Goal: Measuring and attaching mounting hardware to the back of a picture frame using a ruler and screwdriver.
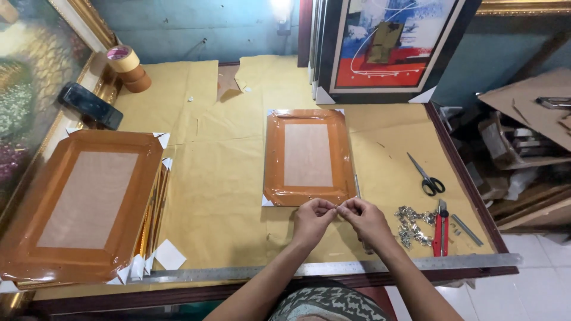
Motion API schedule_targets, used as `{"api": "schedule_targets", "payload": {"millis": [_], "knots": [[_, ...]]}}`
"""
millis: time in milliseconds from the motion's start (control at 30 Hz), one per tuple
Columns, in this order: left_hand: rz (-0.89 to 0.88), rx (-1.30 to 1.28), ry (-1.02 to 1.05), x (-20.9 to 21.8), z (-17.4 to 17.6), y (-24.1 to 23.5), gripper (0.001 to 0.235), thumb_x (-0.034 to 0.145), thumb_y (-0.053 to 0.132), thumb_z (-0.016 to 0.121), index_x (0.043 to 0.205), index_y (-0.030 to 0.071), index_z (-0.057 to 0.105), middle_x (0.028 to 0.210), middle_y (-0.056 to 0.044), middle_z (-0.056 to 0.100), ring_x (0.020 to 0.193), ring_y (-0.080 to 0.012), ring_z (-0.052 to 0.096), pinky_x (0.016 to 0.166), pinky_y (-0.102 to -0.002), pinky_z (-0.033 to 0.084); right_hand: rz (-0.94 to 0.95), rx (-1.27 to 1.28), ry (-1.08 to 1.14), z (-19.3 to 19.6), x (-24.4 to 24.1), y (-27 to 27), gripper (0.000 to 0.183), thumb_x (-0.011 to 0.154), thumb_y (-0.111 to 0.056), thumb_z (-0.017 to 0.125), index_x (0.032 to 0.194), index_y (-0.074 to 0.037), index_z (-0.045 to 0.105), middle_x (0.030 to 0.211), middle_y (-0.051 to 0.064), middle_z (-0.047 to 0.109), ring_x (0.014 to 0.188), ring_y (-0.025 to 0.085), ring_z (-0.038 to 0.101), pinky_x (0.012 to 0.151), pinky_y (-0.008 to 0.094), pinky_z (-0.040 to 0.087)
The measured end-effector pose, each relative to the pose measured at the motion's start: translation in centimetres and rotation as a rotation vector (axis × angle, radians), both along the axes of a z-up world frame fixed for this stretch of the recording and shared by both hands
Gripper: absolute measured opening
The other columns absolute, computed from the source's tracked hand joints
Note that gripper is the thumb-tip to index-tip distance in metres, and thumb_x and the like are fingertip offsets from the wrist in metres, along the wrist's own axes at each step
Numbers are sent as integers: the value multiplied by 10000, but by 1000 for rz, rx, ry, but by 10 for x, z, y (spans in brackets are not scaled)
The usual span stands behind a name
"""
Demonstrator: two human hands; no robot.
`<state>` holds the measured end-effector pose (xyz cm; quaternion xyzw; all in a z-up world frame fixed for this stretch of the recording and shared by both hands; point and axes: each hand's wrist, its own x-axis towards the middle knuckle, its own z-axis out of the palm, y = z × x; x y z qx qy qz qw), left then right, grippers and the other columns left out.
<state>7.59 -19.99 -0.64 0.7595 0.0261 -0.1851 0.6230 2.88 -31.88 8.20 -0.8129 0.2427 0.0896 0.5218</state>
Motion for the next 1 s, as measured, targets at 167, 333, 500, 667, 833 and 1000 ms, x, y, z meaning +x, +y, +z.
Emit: {"api": "schedule_targets", "payload": {"millis": [167,333,500,667,833,1000], "knots": [[-2,-10,-19,-1,14,-3,145,682,213,674,823,179,674,697,41,657,663,-33,602,604,-179,482,59,-106,-16,9,5,-4,164,750,-250,640,842,-122,685,727,69,550,634,186,543,532,331,464],[17,19,12,-4,14,-6,153,674,224,663,820,181,672,714,39,665,698,-47,621,627,-186,482,87,-114,-3,18,4,-4,172,746,-243,633,850,-113,679,750,74,564,641,203,572,531,311,485],[27,74,19,1,5,-10,143,661,255,659,799,219,674,713,69,665,707,-36,628,625,-175,486,108,-139,5,17,6,-3,166,753,-261,624,839,-128,675,729,51,563,599,193,567,576,318,481],[25,83,17,1,17,-6,150,667,268,654,809,225,674,729,64,669,726,-44,631,636,-181,487,115,-153,-8,6,12,-11,177,739,-268,640,843,-131,680,742,64,569,667,200,568,595,324,459],[15,104,37,3,19,-10,151,670,280,650,812,236,675,743,73,672,748,-44,631,659,-180,484,87,-142,20,19,11,-10,170,743,-264,625,835,-131,676,733,52,566,575,197,557,515,298,462],[-1,88,34,-1,15,-10,145,667,271,645,809,249,672,734,82,668,743,-41,631,657,-183,482,76,-124,31,14,11,-10,151,748,-249,607,815,-127,667,690,38,550,439,188,527,470,293,449]]}}
